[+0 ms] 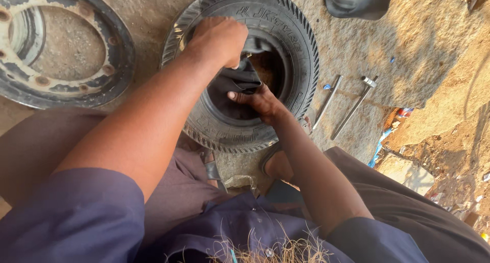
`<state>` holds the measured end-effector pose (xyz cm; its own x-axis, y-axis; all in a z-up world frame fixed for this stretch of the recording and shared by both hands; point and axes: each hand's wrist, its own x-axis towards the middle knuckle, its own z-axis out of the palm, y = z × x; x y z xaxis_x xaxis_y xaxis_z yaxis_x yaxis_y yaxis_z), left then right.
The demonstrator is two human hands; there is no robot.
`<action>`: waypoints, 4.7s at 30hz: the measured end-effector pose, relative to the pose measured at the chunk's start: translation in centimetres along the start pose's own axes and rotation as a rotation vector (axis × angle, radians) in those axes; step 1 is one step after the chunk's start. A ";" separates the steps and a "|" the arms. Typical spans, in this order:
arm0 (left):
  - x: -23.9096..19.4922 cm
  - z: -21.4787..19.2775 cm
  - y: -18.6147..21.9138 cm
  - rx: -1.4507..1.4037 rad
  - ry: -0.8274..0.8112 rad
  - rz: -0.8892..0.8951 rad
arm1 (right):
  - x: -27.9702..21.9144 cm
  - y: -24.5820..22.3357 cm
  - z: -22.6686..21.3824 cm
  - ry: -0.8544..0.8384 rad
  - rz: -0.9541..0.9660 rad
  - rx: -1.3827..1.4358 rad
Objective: The person removes an inner tube from a tire, inspects the interior, and then uses a red-handled tool to work on the valve stem area.
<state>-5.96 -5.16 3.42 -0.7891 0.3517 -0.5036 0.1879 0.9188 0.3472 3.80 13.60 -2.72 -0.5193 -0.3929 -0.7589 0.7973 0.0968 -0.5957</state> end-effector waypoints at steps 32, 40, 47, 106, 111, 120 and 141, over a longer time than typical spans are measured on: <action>-7.5 6.5 1.3 -0.471 -0.023 -0.292 | 1.9 2.6 -1.6 -0.200 -0.094 0.160; -6.4 7.6 -2.3 -0.481 -0.046 -0.030 | 0.8 1.0 -0.9 -0.173 -0.069 0.142; -5.8 8.2 -2.3 -0.497 -0.046 -0.015 | 1.2 1.7 -1.0 -0.040 -0.091 -0.026; -4.5 1.5 -6.2 -0.287 0.276 -0.417 | 7.5 8.7 0.8 0.161 -0.260 -0.486; -5.1 3.0 -7.1 -0.313 0.318 -0.378 | 4.5 6.3 1.7 0.079 -0.131 -0.054; -4.2 2.6 -7.2 -0.247 0.346 -0.364 | 5.4 5.7 3.9 0.343 -0.361 -0.365; -1.8 5.0 -10.5 -0.264 0.308 -0.320 | 5.4 2.1 2.5 -0.048 0.316 -0.679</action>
<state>-3.56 -14.54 -3.25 -0.9259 -0.0452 -0.3750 -0.2138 0.8812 0.4215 3.43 9.40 -7.40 -0.2707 -0.2901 -0.9179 0.5329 0.7489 -0.3939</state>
